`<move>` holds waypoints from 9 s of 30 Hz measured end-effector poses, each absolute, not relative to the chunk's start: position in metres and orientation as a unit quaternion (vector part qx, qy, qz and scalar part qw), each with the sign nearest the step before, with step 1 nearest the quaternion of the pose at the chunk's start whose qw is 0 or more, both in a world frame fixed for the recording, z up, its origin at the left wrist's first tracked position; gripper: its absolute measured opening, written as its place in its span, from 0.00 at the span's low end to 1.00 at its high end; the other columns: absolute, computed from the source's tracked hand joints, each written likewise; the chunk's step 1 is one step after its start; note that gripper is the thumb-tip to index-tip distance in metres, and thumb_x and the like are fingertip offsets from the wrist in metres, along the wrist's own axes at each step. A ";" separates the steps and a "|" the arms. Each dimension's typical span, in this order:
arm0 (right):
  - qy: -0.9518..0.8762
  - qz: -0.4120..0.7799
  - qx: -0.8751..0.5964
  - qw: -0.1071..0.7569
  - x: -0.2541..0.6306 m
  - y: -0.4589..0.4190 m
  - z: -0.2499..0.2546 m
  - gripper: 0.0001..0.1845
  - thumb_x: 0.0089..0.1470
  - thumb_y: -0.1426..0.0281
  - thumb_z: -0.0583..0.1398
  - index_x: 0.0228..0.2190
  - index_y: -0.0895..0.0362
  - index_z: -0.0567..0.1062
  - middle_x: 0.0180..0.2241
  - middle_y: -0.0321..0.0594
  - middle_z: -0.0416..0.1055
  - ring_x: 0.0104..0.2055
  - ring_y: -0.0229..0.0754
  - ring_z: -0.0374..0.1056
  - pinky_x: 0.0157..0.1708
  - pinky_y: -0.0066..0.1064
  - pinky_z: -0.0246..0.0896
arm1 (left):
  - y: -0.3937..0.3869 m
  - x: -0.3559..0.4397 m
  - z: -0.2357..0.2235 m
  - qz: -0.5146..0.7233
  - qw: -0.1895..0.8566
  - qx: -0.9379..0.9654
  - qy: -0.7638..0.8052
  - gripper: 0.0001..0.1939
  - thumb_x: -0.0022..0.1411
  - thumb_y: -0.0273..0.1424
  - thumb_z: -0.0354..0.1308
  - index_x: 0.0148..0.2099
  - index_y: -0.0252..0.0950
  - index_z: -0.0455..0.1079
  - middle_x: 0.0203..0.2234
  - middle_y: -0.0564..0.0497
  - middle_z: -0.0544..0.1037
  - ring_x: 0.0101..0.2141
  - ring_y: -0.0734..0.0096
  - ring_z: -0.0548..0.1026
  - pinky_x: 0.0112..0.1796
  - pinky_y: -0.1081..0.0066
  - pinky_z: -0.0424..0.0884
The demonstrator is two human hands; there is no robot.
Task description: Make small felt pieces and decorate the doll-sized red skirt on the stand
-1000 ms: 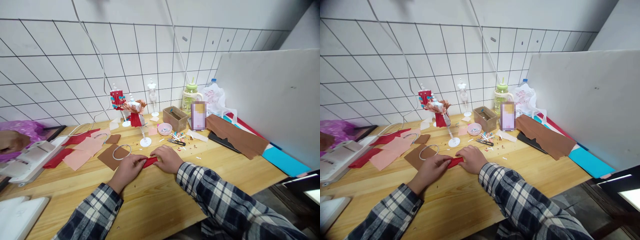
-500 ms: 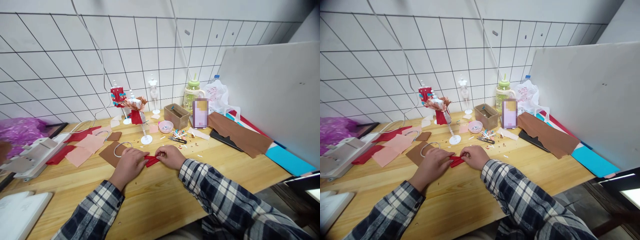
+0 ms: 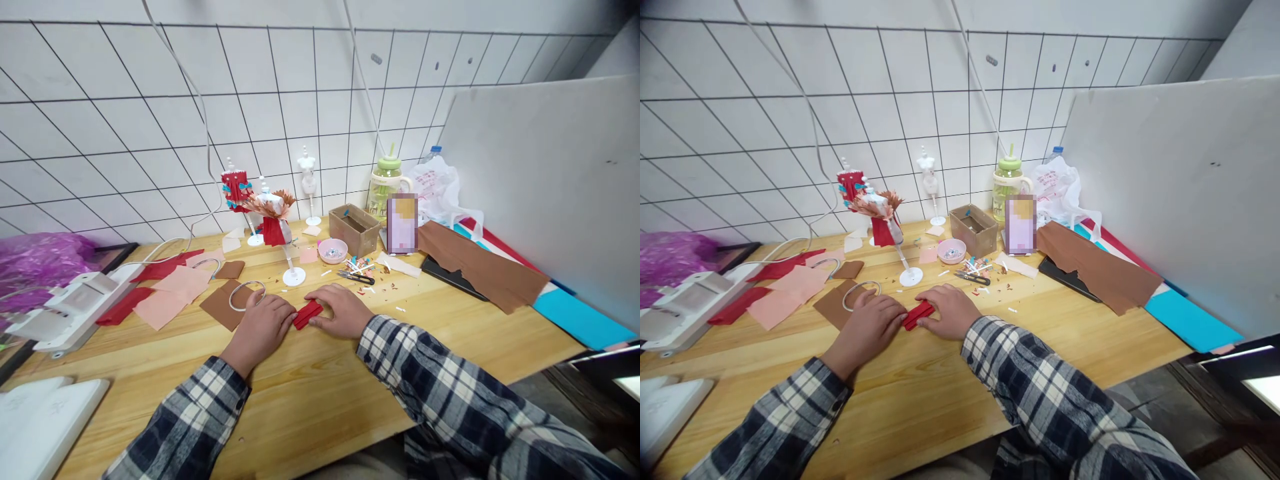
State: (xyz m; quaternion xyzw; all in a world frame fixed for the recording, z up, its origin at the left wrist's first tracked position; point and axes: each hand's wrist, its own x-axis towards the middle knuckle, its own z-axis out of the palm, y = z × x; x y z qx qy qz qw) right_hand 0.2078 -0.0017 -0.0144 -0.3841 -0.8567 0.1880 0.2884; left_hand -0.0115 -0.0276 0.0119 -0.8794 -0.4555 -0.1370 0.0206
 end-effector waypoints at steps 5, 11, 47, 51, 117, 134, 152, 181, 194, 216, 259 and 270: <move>-0.871 0.179 -0.370 0.269 0.206 -0.003 -0.013 0.27 0.46 0.65 0.69 0.49 0.53 0.73 0.48 0.44 0.72 0.51 0.47 0.65 0.51 0.40 0.56 | -0.029 -0.009 0.013 -0.143 0.004 -0.879 -0.454 0.14 0.68 0.34 0.46 0.39 0.40 0.73 0.35 0.49 0.79 0.41 0.62 0.74 0.56 0.48 0.50; -0.851 0.197 -0.398 0.280 0.208 0.002 -0.015 0.09 0.51 0.71 0.65 0.37 0.55 0.78 0.36 0.38 0.77 0.40 0.42 0.69 0.43 0.34 0.58 | -0.027 -0.012 0.010 -0.157 -0.021 -0.873 -0.462 0.14 0.66 0.38 0.50 0.45 0.41 0.74 0.38 0.47 0.80 0.43 0.60 0.74 0.56 0.50 0.52; -0.809 0.247 -0.394 0.360 0.200 -0.014 -0.007 0.08 0.51 0.74 0.63 0.36 0.56 0.76 0.31 0.37 0.76 0.33 0.39 0.67 0.35 0.30 0.59 | -0.033 -0.004 0.005 -0.309 -0.170 -0.802 -0.481 0.15 0.60 0.36 0.57 0.49 0.39 0.69 0.45 0.46 0.76 0.47 0.58 0.72 0.50 0.57 0.65; -0.852 0.159 -0.359 0.345 0.202 -0.018 -0.001 0.07 0.53 0.73 0.61 0.37 0.57 0.75 0.35 0.39 0.77 0.36 0.42 0.67 0.38 0.32 0.58 | -0.035 -0.003 0.010 -0.340 -0.136 -0.806 -0.466 0.21 0.62 0.35 0.58 0.56 0.39 0.65 0.51 0.44 0.74 0.53 0.59 0.69 0.54 0.57 0.63; -0.813 0.251 -0.399 0.343 0.199 -0.019 -0.002 0.05 0.54 0.70 0.63 0.34 0.54 0.79 0.30 0.35 0.76 0.30 0.37 0.66 0.33 0.28 0.56 | -0.034 -0.002 0.010 -0.355 -0.116 -0.792 -0.482 0.05 0.61 0.34 0.58 0.35 0.39 0.72 0.34 0.49 0.79 0.39 0.63 0.74 0.44 0.61 0.66; -0.788 0.302 -0.385 0.374 0.200 -0.020 0.002 0.05 0.53 0.73 0.62 0.33 0.56 0.79 0.28 0.36 0.76 0.27 0.35 0.65 0.30 0.26 0.58 | -0.035 -0.002 0.011 -0.344 -0.085 -0.834 -0.422 0.04 0.64 0.31 0.55 0.38 0.40 0.71 0.36 0.49 0.79 0.42 0.62 0.73 0.47 0.59 0.66; -0.754 0.325 -0.383 0.423 0.202 -0.020 -0.001 0.08 0.58 0.72 0.56 0.37 0.56 0.76 0.32 0.37 0.76 0.32 0.36 0.69 0.34 0.26 0.61 | -0.037 -0.004 0.008 -0.386 -0.389 -0.711 -0.440 0.12 0.61 0.36 0.59 0.46 0.37 0.71 0.41 0.46 0.77 0.44 0.59 0.74 0.48 0.62 0.67; -0.680 0.449 -0.407 0.413 0.194 -0.015 -0.010 0.07 0.52 0.71 0.59 0.35 0.57 0.74 0.29 0.36 0.74 0.29 0.35 0.69 0.30 0.26 0.62 | -0.033 -0.006 0.004 -0.415 -0.299 -0.684 -0.520 0.11 0.60 0.39 0.57 0.40 0.37 0.74 0.37 0.47 0.80 0.40 0.62 0.76 0.45 0.64 0.69; -0.727 0.342 -0.437 0.405 0.198 -0.015 -0.007 0.14 0.53 0.75 0.59 0.43 0.55 0.72 0.40 0.37 0.75 0.28 0.33 0.65 0.33 0.28 0.62 | -0.044 -0.011 0.026 -0.348 0.125 -0.818 -0.441 0.08 0.60 0.29 0.60 0.41 0.46 0.76 0.33 0.53 0.81 0.40 0.61 0.73 0.53 0.52 0.56; -0.844 0.166 -0.429 0.276 0.197 -0.017 -0.007 0.08 0.56 0.66 0.61 0.37 0.56 0.77 0.37 0.41 0.73 0.42 0.43 0.65 0.44 0.35 0.58 | -0.024 -0.006 0.005 -0.169 -0.028 -0.862 -0.478 0.12 0.64 0.39 0.54 0.45 0.43 0.76 0.38 0.48 0.80 0.41 0.58 0.72 0.43 0.57 0.58; -0.838 0.187 -0.467 0.211 0.196 -0.018 -0.013 0.02 0.53 0.70 0.63 0.32 0.54 0.77 0.37 0.39 0.72 0.43 0.42 0.66 0.44 0.34 0.58 | -0.032 -0.004 0.008 -0.139 -0.075 -0.872 -0.463 0.16 0.58 0.42 0.58 0.47 0.42 0.72 0.41 0.47 0.75 0.45 0.53 0.69 0.48 0.53 0.55; -0.862 0.136 -0.459 0.164 0.198 -0.021 -0.008 0.09 0.55 0.65 0.62 0.38 0.54 0.78 0.39 0.41 0.71 0.43 0.44 0.65 0.42 0.33 0.59 | -0.037 -0.002 0.018 -0.115 -0.053 -0.873 -0.471 0.15 0.60 0.45 0.55 0.42 0.41 0.73 0.38 0.48 0.76 0.43 0.56 0.70 0.50 0.51 0.52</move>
